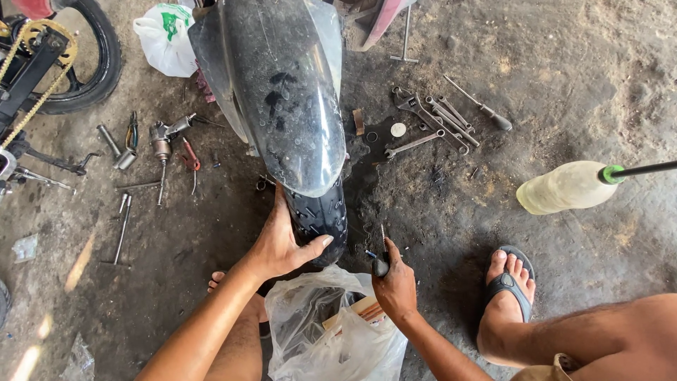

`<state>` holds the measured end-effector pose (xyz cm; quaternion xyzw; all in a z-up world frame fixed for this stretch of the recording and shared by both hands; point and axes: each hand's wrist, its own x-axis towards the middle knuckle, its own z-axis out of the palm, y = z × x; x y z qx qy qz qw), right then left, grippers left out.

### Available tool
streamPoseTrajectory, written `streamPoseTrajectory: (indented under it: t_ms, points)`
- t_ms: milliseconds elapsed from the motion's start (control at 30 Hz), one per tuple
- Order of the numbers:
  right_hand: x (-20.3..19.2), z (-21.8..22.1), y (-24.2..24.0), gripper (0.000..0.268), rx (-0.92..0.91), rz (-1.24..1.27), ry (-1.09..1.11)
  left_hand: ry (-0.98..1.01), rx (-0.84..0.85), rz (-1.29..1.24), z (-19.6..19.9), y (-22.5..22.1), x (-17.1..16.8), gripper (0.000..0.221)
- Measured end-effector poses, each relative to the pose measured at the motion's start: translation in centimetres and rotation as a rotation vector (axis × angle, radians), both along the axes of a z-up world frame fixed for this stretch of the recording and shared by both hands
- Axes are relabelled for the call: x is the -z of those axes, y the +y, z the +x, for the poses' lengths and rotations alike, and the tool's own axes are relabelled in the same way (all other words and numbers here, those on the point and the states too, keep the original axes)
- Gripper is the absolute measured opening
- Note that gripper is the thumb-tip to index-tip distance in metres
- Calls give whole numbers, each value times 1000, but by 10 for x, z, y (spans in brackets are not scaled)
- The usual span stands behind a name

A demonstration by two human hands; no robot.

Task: Repairing a puncture in a motorcycle tire using a plug kit and soapy water

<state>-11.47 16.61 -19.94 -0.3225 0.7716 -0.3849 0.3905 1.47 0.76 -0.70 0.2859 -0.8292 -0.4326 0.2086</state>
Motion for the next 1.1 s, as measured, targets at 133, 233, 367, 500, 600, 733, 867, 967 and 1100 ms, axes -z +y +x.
streamPoseTrajectory:
  t_ms: [133,233,367,500,600,733,867,967,1100]
  points:
    - [-1,0,-1,67,-34,107,40,71,15,80,-3,0,-1,100]
    - [16,-2,1,75,-132,247,139,45,0,76,-3,-1,-3,99]
    - [57,-10,9,88,-243,393,329,-41,-21,16,2,-4,1,102]
    - [85,-18,21,82,-339,402,535,2,-6,21,-3,-7,-3,102]
    - [48,-15,14,82,-426,422,709,-13,14,12,-5,-11,-3,106]
    - [-75,-16,18,46,-406,-59,518,80,56,41,-13,-16,-7,108]
    - [-162,-24,52,15,-370,-344,363,154,73,81,-21,-19,-8,112]
    - [-147,-27,86,31,-321,-731,537,140,48,80,-23,-18,-10,107]
    - [-150,-33,96,31,-371,-719,524,89,-64,148,-31,-16,-27,110]
